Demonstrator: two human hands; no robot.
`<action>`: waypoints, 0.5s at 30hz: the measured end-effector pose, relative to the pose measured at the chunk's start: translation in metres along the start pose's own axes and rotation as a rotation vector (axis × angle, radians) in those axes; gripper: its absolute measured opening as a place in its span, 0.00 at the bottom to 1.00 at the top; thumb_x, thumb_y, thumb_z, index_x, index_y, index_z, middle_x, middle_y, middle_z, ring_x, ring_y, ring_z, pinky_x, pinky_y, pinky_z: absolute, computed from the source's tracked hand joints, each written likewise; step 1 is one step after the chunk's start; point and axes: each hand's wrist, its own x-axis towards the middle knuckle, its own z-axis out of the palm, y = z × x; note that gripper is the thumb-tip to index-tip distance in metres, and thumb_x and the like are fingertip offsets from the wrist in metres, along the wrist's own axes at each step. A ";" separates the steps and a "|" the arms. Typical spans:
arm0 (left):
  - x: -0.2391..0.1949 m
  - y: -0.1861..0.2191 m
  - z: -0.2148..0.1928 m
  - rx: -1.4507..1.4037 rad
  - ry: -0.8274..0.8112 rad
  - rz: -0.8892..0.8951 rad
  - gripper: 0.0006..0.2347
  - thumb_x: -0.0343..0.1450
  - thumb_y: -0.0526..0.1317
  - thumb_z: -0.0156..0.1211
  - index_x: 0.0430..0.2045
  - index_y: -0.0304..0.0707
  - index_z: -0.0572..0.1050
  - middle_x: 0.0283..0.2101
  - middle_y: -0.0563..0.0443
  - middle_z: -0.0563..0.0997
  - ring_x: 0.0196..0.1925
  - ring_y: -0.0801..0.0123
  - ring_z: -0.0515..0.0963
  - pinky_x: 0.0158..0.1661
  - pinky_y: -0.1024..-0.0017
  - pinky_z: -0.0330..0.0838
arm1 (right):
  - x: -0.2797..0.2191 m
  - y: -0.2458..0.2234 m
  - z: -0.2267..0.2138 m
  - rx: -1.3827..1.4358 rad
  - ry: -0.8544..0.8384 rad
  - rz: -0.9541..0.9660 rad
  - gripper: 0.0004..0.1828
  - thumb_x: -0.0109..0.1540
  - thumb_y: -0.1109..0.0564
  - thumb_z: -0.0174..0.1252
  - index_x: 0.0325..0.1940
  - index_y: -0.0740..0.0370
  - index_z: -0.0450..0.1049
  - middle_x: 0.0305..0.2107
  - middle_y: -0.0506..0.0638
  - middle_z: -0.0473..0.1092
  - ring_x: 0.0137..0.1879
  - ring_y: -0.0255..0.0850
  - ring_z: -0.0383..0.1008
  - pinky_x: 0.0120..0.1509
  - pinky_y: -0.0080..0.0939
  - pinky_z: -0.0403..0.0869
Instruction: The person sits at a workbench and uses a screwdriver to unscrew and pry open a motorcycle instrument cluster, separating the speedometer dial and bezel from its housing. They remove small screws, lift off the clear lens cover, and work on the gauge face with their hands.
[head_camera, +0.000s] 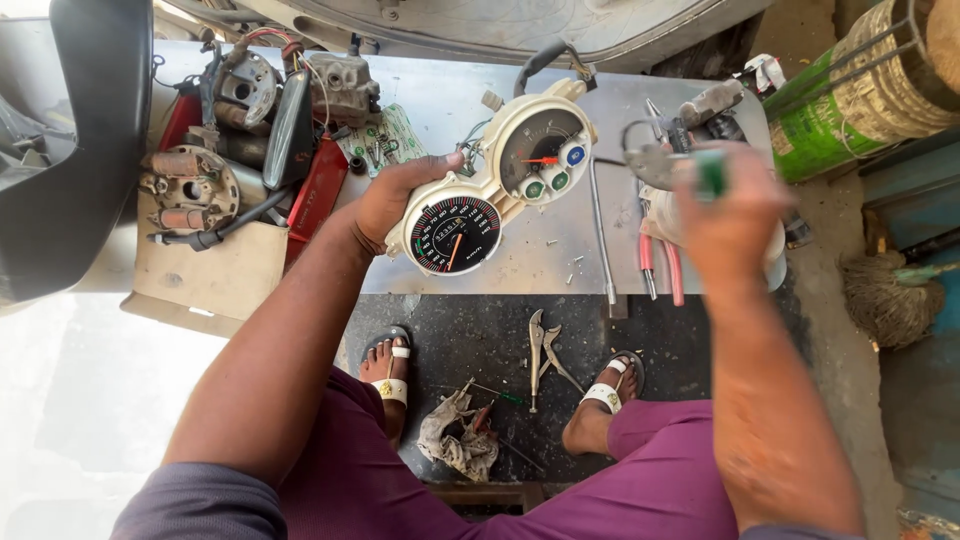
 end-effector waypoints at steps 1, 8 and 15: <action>0.003 -0.003 -0.001 -0.004 0.001 0.005 0.23 0.75 0.51 0.56 0.42 0.19 0.77 0.30 0.37 0.84 0.27 0.66 0.86 0.30 0.73 0.82 | 0.003 -0.003 -0.019 0.001 -0.002 -0.006 0.07 0.70 0.59 0.63 0.51 0.61 0.77 0.41 0.53 0.77 0.44 0.42 0.81 0.49 0.43 0.79; 0.009 -0.016 0.008 -0.064 -0.069 0.002 0.21 0.75 0.50 0.56 0.44 0.23 0.77 0.31 0.37 0.84 0.28 0.66 0.86 0.32 0.72 0.82 | -0.002 -0.037 -0.078 0.758 -0.193 0.281 0.10 0.66 0.60 0.57 0.52 0.62 0.74 0.37 0.50 0.77 0.36 0.34 0.76 0.35 0.33 0.75; 0.022 -0.056 0.004 -0.167 -0.146 -0.242 0.17 0.74 0.46 0.58 0.44 0.24 0.79 0.32 0.40 0.85 0.29 0.68 0.85 0.32 0.72 0.81 | -0.001 -0.106 -0.074 0.199 -0.712 -0.172 0.36 0.52 0.62 0.66 0.65 0.44 0.74 0.23 0.47 0.73 0.29 0.40 0.75 0.36 0.45 0.77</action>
